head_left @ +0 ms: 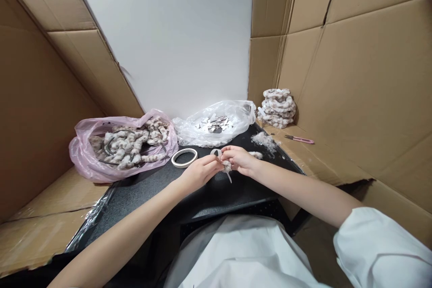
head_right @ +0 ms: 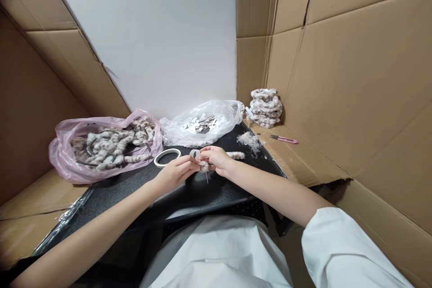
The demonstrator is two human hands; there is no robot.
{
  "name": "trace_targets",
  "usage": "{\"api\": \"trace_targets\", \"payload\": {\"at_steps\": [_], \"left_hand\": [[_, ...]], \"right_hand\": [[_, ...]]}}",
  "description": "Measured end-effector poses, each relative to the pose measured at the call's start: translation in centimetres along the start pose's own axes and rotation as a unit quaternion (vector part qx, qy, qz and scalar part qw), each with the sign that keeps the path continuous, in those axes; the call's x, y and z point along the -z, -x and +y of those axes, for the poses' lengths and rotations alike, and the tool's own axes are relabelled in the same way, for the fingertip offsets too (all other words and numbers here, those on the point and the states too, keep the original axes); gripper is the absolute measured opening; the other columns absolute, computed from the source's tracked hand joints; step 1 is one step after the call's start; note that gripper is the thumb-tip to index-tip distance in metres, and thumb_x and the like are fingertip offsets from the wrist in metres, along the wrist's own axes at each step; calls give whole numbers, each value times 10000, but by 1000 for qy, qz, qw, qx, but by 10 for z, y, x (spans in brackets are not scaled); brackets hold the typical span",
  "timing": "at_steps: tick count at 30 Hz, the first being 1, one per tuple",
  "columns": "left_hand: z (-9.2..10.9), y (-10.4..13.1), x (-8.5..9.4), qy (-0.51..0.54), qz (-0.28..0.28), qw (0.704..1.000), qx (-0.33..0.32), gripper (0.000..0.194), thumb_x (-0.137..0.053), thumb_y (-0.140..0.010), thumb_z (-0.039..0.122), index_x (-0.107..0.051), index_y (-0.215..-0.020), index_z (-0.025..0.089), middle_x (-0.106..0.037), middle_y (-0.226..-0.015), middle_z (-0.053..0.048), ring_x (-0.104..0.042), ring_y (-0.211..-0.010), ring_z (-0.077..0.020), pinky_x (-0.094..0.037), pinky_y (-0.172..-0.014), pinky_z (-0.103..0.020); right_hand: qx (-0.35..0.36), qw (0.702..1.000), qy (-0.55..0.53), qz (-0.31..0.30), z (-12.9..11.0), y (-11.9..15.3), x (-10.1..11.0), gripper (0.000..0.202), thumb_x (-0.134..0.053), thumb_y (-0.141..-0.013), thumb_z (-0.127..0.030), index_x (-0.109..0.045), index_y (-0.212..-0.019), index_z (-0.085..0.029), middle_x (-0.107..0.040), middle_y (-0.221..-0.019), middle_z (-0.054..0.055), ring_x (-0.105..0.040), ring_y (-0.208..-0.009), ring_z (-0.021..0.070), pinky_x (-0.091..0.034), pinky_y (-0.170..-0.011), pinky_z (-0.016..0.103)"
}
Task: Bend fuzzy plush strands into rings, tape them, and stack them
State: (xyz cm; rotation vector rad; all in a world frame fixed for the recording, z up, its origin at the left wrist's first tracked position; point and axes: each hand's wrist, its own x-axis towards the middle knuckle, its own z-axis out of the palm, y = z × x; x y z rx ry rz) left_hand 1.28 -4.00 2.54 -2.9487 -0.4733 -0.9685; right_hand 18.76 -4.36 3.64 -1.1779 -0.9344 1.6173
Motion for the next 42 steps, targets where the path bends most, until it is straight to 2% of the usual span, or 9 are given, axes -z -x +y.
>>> {"api": "trace_targets", "payload": {"at_steps": [7,11,17,24,28,33,37,40,42], "left_hand": [[6,0,-4,42,90,993,71,162,-522,-920,222,-672,-893,168,-673,-821,-49,-639,-717,-118,-515,-648,-217],[8,0,-6,66,157,978,120,141,-581,-887,232,-707,-912,172,-694,-784,-42,-624,-641,-103,-491,-581,-196],[8,-2,-8,115,193,955,194,151,-612,-866,271,-725,-852,172,-701,-798,-56,-637,-703,-133,-508,-632,-237],[4,0,-16,138,209,927,278,179,-647,-825,311,-710,-784,148,-606,-837,-45,-568,-699,-118,-462,-586,-221],[-1,2,-18,195,186,911,313,190,-670,-793,322,-707,-761,138,-645,-865,-62,-604,-776,-151,-484,-670,-256],[-1,2,-17,316,135,850,400,245,-710,-741,354,-683,-757,111,-654,-619,-41,-564,-540,-126,-426,-510,-228],[-1,2,-15,336,160,839,396,252,-741,-700,353,-699,-733,107,-677,-630,-52,-575,-539,-125,-439,-514,-229],[-1,3,-17,336,160,839,397,265,-756,-681,360,-705,-716,102,-669,-608,-52,-574,-526,-125,-448,-514,-235],[-1,4,-18,338,154,835,406,285,-756,-680,372,-711,-743,97,-660,-588,-47,-566,-507,-123,-442,-496,-233]], "right_hand": [[52,998,-21,26,2,2,-5,320,-665,-509,-138,-519,-788,-195,-551,-558,-65,-477,-482,79,-358,-457,197],[152,987,-49,33,7,1,-9,345,-701,-497,-184,-507,-782,-188,-566,-604,-64,-524,-547,83,-415,-538,212],[264,963,-5,48,16,-6,-13,312,-714,-557,-245,-505,-786,-206,-596,-711,-34,-592,-708,129,-474,-682,253],[318,945,58,54,23,-16,-10,294,-697,-601,-264,-485,-801,-223,-617,-747,-6,-617,-740,156,-494,-721,281],[314,947,56,45,24,-18,-9,299,-696,-597,-254,-478,-800,-224,-618,-748,-9,-621,-748,157,-495,-731,282],[308,948,64,38,26,-17,-7,289,-689,-604,-250,-470,-791,-227,-609,-728,-19,-604,-706,147,-489,-697,272],[316,945,82,9,24,-15,-6,272,-692,-627,-267,-493,-805,-218,-596,-725,-24,-599,-701,136,-480,-690,262],[303,948,95,-27,22,-16,-4,297,-706,-623,-282,-505,-831,-213,-587,-713,-35,-583,-644,121,-469,-638,253],[305,947,99,-24,22,-18,-3,312,-718,-616,-291,-505,-829,-210,-593,-712,-34,-578,-628,119,-465,-620,254]]}}
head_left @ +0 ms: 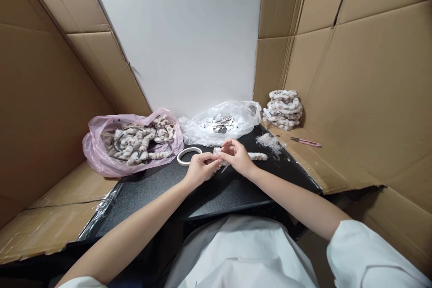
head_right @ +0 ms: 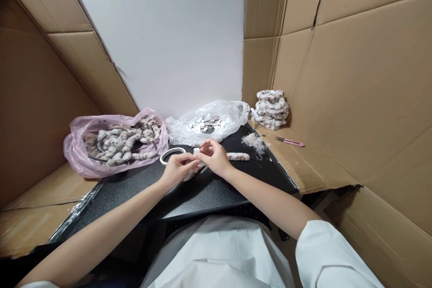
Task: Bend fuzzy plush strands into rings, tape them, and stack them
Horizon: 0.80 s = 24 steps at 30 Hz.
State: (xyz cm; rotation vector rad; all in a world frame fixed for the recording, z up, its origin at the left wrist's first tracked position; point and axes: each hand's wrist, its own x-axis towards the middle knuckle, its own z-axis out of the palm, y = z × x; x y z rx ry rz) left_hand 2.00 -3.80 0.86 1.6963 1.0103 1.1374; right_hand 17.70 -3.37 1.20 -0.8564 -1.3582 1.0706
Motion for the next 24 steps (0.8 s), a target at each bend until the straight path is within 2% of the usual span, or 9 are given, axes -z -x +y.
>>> {"api": "trace_targets", "payload": {"at_steps": [5,10,18,24], "left_hand": [[1,3,-1,0,-1,1000,6,304,-757,-694,386,-658,-773,109,-635,-555,-19,-566,-480,-108,-424,-473,-204],[4,2,-1,60,-5,998,-8,359,-769,-685,395,-562,-852,154,-622,-622,22,-609,-547,-112,-487,-550,-217],[1,-3,1,-51,-31,998,6,375,-661,-753,491,-625,-763,118,-590,-562,-3,-531,-495,-106,-392,-479,-206],[2,-2,-1,5,-46,998,38,343,-649,-752,452,-585,-656,129,-582,-563,-5,-487,-482,-84,-366,-469,-196]], "right_hand": [[3,999,-30,21,0,-2,-2,353,-736,-600,-310,-480,-825,-219,-610,-682,-42,-586,-599,128,-470,-594,262],[43,999,-23,24,-4,3,-3,318,-720,-621,-267,-485,-832,-224,-617,-664,-41,-603,-604,138,-488,-615,272],[130,983,122,48,-1,18,-1,214,-658,-698,-180,-501,-836,-224,-650,-758,-17,-665,-729,167,-501,-702,283],[160,964,206,46,3,24,2,185,-635,-743,-198,-487,-847,-235,-689,-789,-3,-703,-794,195,-518,-720,289]]}}
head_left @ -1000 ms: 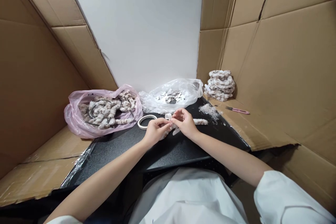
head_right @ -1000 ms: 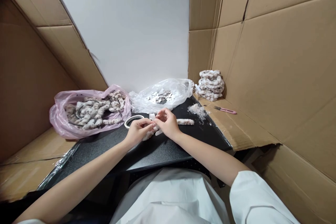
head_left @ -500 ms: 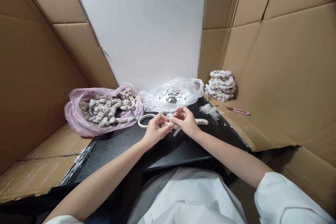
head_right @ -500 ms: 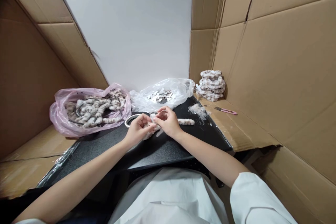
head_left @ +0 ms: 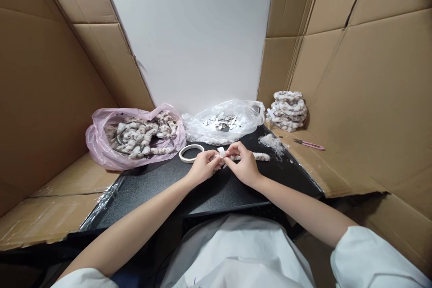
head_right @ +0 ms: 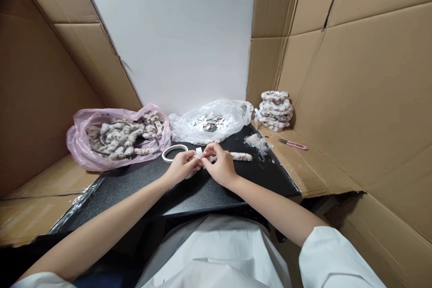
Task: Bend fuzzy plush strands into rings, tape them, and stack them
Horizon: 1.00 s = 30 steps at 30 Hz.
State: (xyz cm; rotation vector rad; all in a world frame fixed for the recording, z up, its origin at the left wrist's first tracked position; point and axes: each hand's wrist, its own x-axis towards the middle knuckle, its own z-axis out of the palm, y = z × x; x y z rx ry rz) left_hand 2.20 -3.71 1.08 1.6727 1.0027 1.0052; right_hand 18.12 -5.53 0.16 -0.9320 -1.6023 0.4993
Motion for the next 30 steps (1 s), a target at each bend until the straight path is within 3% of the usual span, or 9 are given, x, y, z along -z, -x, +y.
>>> {"api": "trace_targets", "payload": {"at_steps": [6,11,22,27,30], "left_hand": [[-1,-1,1,173,-22,980,94,334,-771,-628,410,-649,-711,110,-611,-602,-23,-502,-510,-78,-369,-506,-196],[-3,-5,8,239,-39,962,124,327,-815,-567,357,-642,-682,105,-506,-503,28,-424,-455,-55,-315,-478,-190],[-6,-6,9,235,-25,960,147,303,-803,-554,325,-666,-712,105,-454,-468,45,-393,-448,-61,-290,-470,-200],[-4,-8,12,216,11,967,132,346,-827,-530,342,-682,-735,104,-441,-462,60,-352,-430,-38,-273,-440,-171],[-2,-7,13,181,36,977,112,385,-833,-536,384,-674,-754,110,-497,-492,46,-392,-430,-45,-306,-437,-173]], "right_hand": [[51,997,62,9,-2,5,1,206,-619,-757,-206,-461,-881,-250,-728,-837,10,-722,-854,224,-530,-733,308],[59,997,54,-2,1,5,2,219,-595,-766,-196,-432,-897,-259,-739,-866,10,-713,-932,229,-535,-791,327],[52,998,25,-37,9,3,0,218,-585,-748,-177,-437,-885,-257,-717,-826,-3,-696,-993,227,-526,-811,328],[57,996,1,-74,8,1,4,213,-568,-726,-141,-468,-883,-246,-681,-845,3,-671,-1026,217,-504,-869,341],[71,996,3,-49,8,-2,8,238,-577,-705,-132,-524,-913,-234,-668,-943,32,-646,-1002,203,-478,-923,356]]}}
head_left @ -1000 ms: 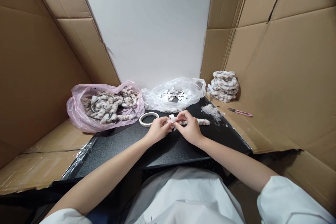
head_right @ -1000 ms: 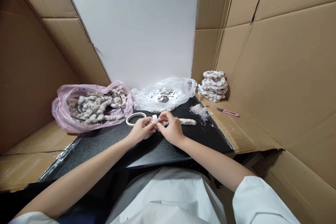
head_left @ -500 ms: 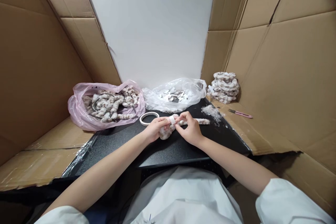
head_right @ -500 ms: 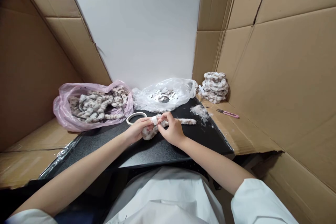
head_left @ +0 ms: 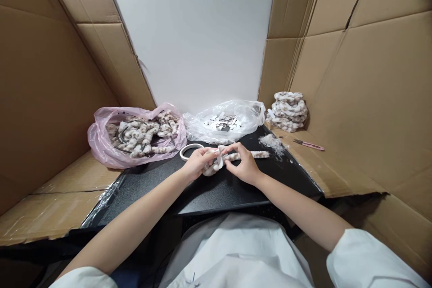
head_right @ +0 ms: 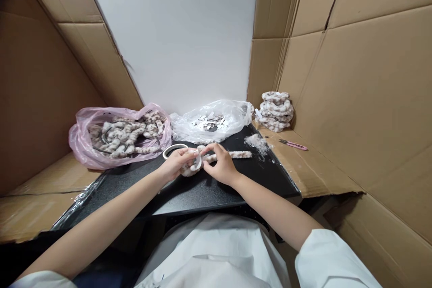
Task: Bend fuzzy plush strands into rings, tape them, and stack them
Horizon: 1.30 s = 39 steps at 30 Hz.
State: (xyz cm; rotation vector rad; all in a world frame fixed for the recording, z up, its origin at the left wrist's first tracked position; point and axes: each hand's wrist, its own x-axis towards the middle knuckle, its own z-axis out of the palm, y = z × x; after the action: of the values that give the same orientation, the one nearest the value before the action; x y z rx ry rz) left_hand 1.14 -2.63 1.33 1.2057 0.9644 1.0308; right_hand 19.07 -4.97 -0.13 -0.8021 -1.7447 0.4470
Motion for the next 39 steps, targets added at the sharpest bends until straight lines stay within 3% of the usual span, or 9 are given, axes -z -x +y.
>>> {"api": "trace_targets", "payload": {"at_steps": [5,9,12,17,24,28,31,35,39], "left_hand": [[7,11,-2,-164,-14,981,-104,360,-763,-649,397,-689,-844,104,-626,-638,-26,-520,-515,-104,-405,-494,-220],[15,20,-5,-345,-49,888,-301,129,-659,-713,211,-717,-816,161,-685,-776,-47,-586,-654,-135,-443,-602,-233],[18,23,-4,-403,-69,827,-385,157,-603,-724,141,-717,-819,192,-692,-826,-54,-624,-717,-148,-472,-659,-241],[15,19,2,-462,-72,769,-435,135,-569,-795,172,-694,-836,198,-691,-874,-68,-640,-780,-159,-492,-705,-254],[9,16,7,-524,-52,674,-518,193,-491,-905,239,-673,-852,202,-691,-867,-75,-615,-729,-151,-486,-700,-277],[6,17,8,-560,-49,642,-522,253,-445,-935,261,-683,-871,204,-690,-881,-75,-604,-712,-146,-486,-688,-280],[4,17,7,-545,-63,652,-523,264,-432,-945,251,-691,-919,204,-690,-896,-78,-617,-745,-152,-484,-698,-285],[4,16,6,-465,-79,735,-487,241,-471,-938,278,-698,-910,201,-669,-895,-81,-625,-795,-160,-492,-727,-281],[1,14,4,-409,-42,800,-437,198,-565,-890,331,-712,-859,202,-645,-885,-71,-608,-785,-156,-498,-714,-271]], "right_hand": [[-106,986,-120,37,6,-16,5,180,-593,-739,-255,-572,-913,-213,-688,-973,51,-636,-1003,197,-465,-935,355],[-240,934,-254,-75,3,-31,6,235,-561,-785,-413,-605,-867,-198,-698,-814,31,-658,-809,169,-492,-707,276],[-274,915,-260,-143,-2,-40,8,286,-581,-783,-454,-631,-786,-172,-647,-685,0,-589,-628,118,-430,-578,220],[-291,896,-250,-223,-5,-45,14,275,-654,-749,-420,-615,-685,-155,-574,-575,-31,-531,-535,96,-427,-552,221],[-432,791,-310,-303,-3,-38,15,260,-613,-794,-383,-614,-667,-156,-609,-572,-4,-482,-437,88,-452,-495,233],[-459,766,-358,-274,1,-36,8,202,-628,-760,-343,-611,-654,-172,-573,-518,-28,-440,-411,78,-443,-452,213],[-460,783,-348,-231,2,-38,5,127,-683,-670,-251,-606,-613,-167,-514,-461,-50,-456,-425,76,-447,-462,202],[-439,830,-309,-155,-1,-40,2,95,-716,-605,-209,-644,-623,-149,-552,-511,-33,-484,-466,75,-386,-445,182],[-339,897,-270,-83,-4,-36,-6,121,-724,-597,-245,-634,-595,-164,-569,-560,-42,-509,-532,88,-420,-531,216]]}}
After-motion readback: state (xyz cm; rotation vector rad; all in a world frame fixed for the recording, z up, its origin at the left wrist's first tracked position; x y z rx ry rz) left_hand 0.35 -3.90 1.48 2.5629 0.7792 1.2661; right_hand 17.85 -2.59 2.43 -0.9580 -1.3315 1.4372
